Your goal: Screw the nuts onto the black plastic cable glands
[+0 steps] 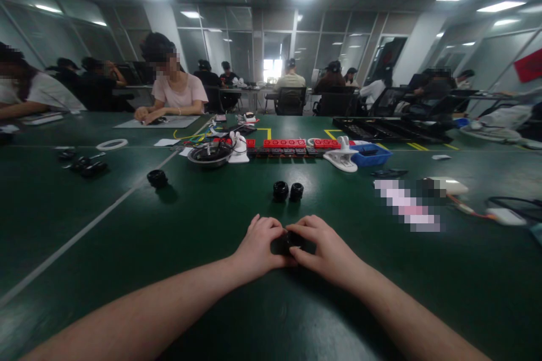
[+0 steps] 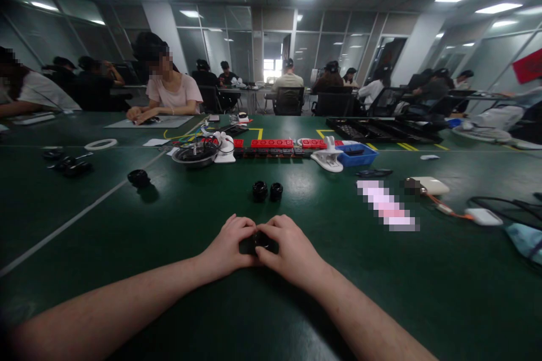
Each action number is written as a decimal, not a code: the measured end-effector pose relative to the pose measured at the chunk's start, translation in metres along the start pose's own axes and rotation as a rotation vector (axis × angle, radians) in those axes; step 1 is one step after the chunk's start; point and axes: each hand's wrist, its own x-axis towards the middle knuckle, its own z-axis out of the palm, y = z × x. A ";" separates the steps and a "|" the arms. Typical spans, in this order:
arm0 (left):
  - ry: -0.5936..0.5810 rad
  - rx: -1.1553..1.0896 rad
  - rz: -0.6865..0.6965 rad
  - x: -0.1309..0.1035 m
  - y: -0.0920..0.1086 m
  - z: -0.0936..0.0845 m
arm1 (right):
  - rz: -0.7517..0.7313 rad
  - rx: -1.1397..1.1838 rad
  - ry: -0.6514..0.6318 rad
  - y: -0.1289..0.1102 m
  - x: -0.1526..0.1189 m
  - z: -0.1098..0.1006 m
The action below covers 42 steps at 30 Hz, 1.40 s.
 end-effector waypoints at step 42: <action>0.068 0.023 -0.059 0.001 -0.006 0.005 | -0.222 -0.058 0.009 -0.018 -0.007 0.007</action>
